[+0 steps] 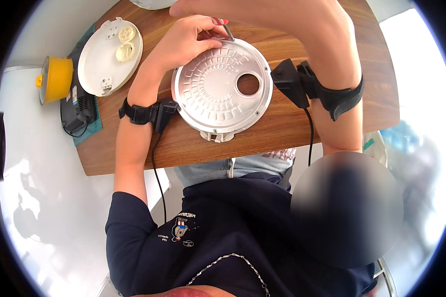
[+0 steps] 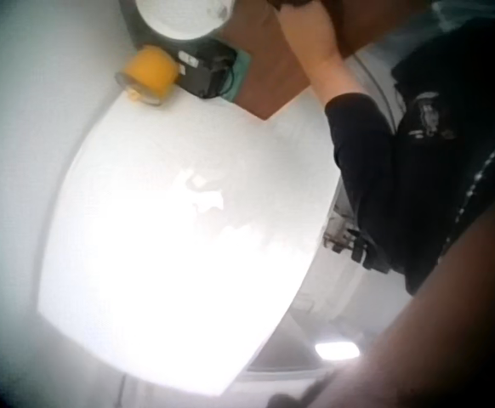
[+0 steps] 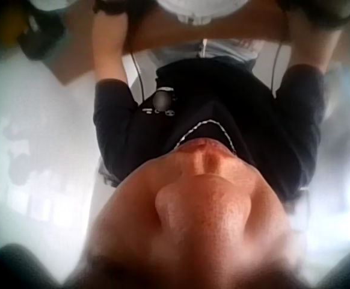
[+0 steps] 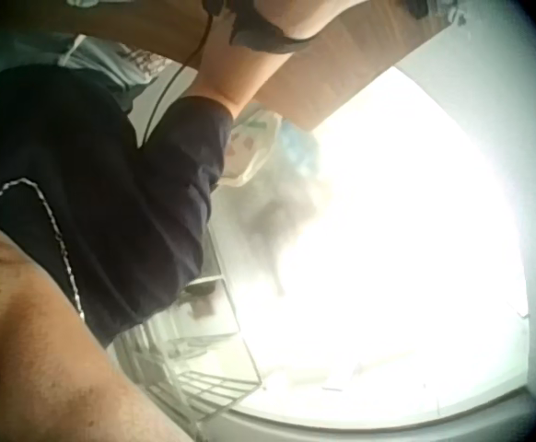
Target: The person assembles a white plastic appliance lid by inserting a small circular component into a central hole, then aligning and securing a ring around the lid using a screwdriver. The person tightens multiple screws around the perimeter to fasten the ring.
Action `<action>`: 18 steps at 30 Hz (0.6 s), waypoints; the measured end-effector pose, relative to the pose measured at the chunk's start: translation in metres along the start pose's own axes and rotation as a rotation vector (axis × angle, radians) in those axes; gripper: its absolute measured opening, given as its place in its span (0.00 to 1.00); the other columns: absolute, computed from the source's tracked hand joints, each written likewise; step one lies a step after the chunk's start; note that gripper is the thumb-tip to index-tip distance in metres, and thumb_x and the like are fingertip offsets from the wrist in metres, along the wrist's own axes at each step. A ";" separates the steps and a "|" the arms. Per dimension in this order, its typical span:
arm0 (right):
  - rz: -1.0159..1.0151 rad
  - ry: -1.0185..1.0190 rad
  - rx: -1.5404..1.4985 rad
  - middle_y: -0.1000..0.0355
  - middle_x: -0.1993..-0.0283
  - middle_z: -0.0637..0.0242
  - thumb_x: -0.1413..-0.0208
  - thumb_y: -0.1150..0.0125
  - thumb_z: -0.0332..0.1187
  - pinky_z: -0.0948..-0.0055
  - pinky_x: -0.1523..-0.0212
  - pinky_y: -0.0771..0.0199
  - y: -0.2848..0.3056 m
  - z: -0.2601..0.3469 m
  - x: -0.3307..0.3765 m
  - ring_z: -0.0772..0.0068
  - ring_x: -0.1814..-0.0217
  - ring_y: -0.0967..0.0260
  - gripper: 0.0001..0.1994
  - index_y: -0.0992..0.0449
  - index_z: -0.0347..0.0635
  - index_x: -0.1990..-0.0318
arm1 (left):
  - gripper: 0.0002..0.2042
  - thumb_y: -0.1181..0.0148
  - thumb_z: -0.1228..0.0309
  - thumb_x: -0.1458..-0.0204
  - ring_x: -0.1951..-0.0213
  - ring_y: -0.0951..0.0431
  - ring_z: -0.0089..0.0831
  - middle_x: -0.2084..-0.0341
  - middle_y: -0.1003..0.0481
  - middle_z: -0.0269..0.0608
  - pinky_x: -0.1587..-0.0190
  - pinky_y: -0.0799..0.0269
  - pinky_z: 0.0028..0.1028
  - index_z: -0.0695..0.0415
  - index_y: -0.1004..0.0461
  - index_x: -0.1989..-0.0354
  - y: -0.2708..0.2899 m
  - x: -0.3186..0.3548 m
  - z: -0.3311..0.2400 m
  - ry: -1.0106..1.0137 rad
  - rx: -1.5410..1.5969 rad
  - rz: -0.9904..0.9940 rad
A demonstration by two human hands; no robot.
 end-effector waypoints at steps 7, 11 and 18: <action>0.012 0.121 0.092 0.22 0.56 0.54 0.47 0.32 0.31 0.61 0.54 0.23 0.003 -0.006 -0.003 0.50 0.56 0.23 0.17 0.20 0.40 0.49 | 0.10 0.34 0.77 0.43 0.60 0.19 0.22 0.63 0.18 0.35 0.54 0.23 0.25 0.62 0.18 0.53 0.000 0.000 0.008 0.043 0.146 0.037; -0.038 0.038 0.200 0.21 0.56 0.52 0.46 0.31 0.32 0.60 0.53 0.23 -0.002 0.001 0.002 0.50 0.55 0.23 0.18 0.21 0.41 0.47 | 0.08 0.32 0.74 0.44 0.62 0.19 0.27 0.65 0.17 0.38 0.57 0.24 0.28 0.59 0.17 0.57 -0.002 0.001 0.012 0.031 0.103 -0.003; -0.029 0.102 0.195 0.22 0.54 0.52 0.45 0.32 0.33 0.58 0.53 0.24 -0.004 -0.011 0.002 0.50 0.57 0.23 0.21 0.24 0.42 0.43 | 0.08 0.32 0.73 0.44 0.63 0.19 0.26 0.66 0.17 0.37 0.57 0.24 0.28 0.58 0.17 0.56 -0.004 -0.001 0.017 0.005 0.074 -0.007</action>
Point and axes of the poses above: each hand's wrist, its own x-axis away from the middle knuckle, its own y-axis out of the back of the hand, z = x × y, the point moved 1 cm from there along -x, towards the middle knuckle
